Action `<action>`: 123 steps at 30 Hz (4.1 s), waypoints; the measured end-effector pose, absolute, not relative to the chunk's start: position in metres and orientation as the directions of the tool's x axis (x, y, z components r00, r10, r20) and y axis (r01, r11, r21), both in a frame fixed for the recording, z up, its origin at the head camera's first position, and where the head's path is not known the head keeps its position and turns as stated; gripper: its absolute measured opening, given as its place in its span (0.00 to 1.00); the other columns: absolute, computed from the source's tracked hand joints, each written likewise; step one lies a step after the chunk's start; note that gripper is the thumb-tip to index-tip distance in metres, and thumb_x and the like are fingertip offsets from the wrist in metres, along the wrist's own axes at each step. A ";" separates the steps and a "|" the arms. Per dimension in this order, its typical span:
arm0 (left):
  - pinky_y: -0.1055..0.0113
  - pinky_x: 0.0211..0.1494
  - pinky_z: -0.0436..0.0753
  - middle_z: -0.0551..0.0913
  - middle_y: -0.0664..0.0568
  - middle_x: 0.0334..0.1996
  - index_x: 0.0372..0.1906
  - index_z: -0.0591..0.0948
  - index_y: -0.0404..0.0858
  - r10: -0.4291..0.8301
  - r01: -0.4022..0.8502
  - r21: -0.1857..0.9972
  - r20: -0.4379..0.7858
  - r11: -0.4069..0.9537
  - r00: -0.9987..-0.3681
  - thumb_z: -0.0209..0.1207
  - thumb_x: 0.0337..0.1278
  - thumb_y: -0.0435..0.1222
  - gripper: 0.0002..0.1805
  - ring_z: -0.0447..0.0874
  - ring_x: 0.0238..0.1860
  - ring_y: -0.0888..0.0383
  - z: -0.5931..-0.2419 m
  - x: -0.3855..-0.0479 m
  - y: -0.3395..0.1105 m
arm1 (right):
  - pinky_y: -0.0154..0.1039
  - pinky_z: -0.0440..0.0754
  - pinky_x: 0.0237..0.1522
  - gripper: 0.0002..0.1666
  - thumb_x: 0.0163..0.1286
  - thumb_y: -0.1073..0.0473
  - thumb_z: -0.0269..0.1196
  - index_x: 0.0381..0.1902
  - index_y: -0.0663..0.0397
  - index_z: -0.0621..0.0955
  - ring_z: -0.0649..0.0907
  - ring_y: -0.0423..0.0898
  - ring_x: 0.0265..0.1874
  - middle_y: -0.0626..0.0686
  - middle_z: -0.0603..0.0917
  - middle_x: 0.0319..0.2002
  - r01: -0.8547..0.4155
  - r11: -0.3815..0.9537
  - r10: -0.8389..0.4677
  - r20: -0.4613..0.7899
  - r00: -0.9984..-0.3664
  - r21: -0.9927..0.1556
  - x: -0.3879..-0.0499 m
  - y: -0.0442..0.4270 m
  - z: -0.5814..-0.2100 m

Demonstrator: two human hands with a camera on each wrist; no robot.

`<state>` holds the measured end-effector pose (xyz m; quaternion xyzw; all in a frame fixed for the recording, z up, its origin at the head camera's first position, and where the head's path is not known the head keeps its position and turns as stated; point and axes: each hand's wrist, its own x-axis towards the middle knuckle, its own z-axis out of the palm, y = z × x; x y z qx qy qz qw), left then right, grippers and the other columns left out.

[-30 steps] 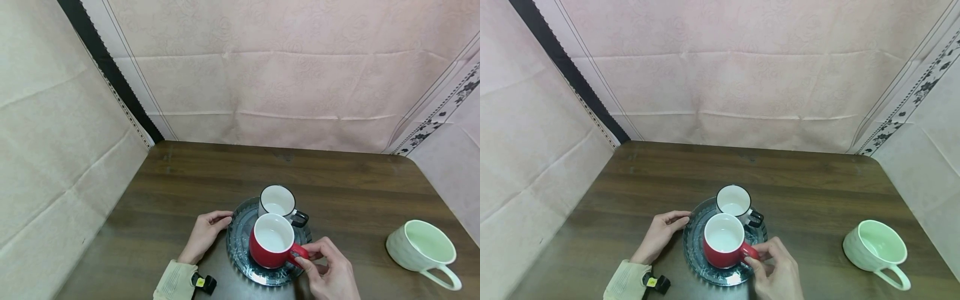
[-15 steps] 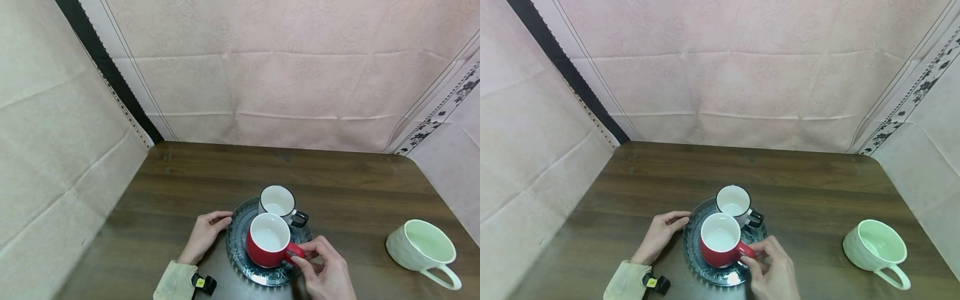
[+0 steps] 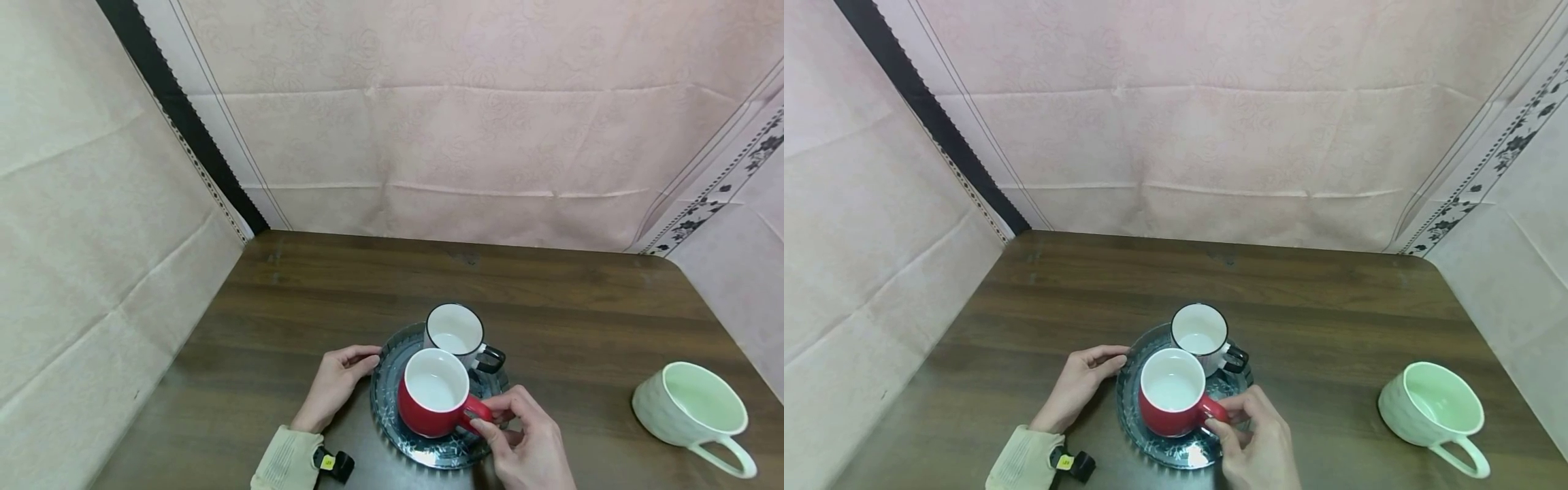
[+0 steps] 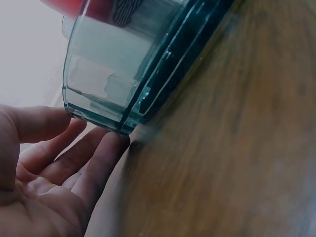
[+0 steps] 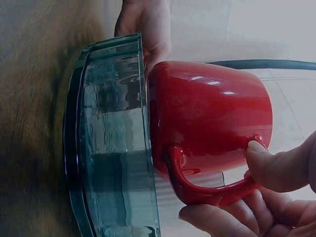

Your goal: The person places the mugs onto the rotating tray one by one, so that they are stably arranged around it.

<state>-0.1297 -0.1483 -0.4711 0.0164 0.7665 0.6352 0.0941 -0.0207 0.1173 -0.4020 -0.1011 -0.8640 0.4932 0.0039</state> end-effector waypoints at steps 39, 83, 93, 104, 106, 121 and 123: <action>0.61 0.51 0.81 0.85 0.51 0.46 0.48 0.86 0.43 0.144 -0.094 0.974 -0.125 0.204 -0.982 0.63 0.62 0.41 0.12 0.82 0.45 0.54 -0.470 -0.129 -0.147 | 0.32 0.83 0.29 0.14 0.54 0.65 0.74 0.38 0.48 0.83 0.78 0.46 0.35 0.48 0.78 0.36 0.149 0.476 0.139 -0.093 -0.986 -0.867 -0.027 0.105 -0.407; 0.60 0.53 0.80 0.85 0.52 0.47 0.49 0.86 0.45 0.135 -0.103 0.971 -0.134 0.214 -0.982 0.62 0.63 0.42 0.12 0.81 0.47 0.55 -0.469 -0.127 -0.148 | 0.33 0.83 0.31 0.15 0.52 0.65 0.75 0.36 0.46 0.82 0.78 0.47 0.36 0.46 0.79 0.38 0.112 0.455 0.124 -0.062 -0.990 -0.883 -0.033 0.093 -0.417; 0.60 0.53 0.80 0.85 0.52 0.47 0.49 0.86 0.45 0.134 -0.111 0.969 -0.143 0.223 -0.981 0.62 0.63 0.41 0.12 0.81 0.47 0.55 -0.470 -0.127 -0.148 | 0.33 0.83 0.30 0.15 0.54 0.64 0.74 0.37 0.48 0.82 0.77 0.48 0.35 0.47 0.78 0.38 0.133 0.463 0.122 -0.085 -0.989 -0.876 -0.035 0.090 -0.418; 0.59 0.53 0.81 0.85 0.51 0.48 0.49 0.86 0.45 0.141 -0.119 0.968 -0.152 0.222 -0.978 0.62 0.63 0.42 0.13 0.81 0.47 0.54 -0.471 -0.130 -0.147 | 0.34 0.83 0.30 0.15 0.54 0.64 0.75 0.37 0.47 0.82 0.77 0.47 0.35 0.47 0.78 0.38 0.128 0.456 0.123 -0.080 -0.989 -0.881 -0.038 0.090 -0.422; 0.59 0.53 0.81 0.85 0.51 0.48 0.49 0.86 0.44 0.138 -0.122 0.969 -0.153 0.213 -0.979 0.62 0.63 0.42 0.13 0.81 0.47 0.54 -0.470 -0.130 -0.147 | 0.33 0.83 0.30 0.15 0.53 0.64 0.75 0.36 0.47 0.82 0.78 0.47 0.35 0.47 0.78 0.38 0.117 0.456 0.121 -0.069 -0.990 -0.882 -0.039 0.089 -0.424; 0.60 0.53 0.81 0.85 0.50 0.48 0.48 0.86 0.43 0.122 -0.127 0.972 -0.153 0.198 -0.981 0.63 0.62 0.41 0.12 0.82 0.48 0.55 -0.469 -0.128 -0.148 | 0.34 0.82 0.29 0.15 0.54 0.64 0.74 0.36 0.45 0.81 0.78 0.46 0.35 0.45 0.77 0.35 0.047 0.473 0.107 0.005 -0.994 -0.880 -0.041 0.088 -0.431; 0.60 0.52 0.81 0.85 0.50 0.48 0.48 0.86 0.43 0.122 -0.125 0.972 -0.150 0.197 -0.981 0.63 0.62 0.41 0.12 0.82 0.48 0.55 -0.469 -0.128 -0.148 | 0.34 0.82 0.29 0.15 0.54 0.64 0.74 0.36 0.45 0.81 0.78 0.45 0.35 0.45 0.77 0.36 0.049 0.476 0.108 0.004 -0.994 -0.878 -0.041 0.088 -0.432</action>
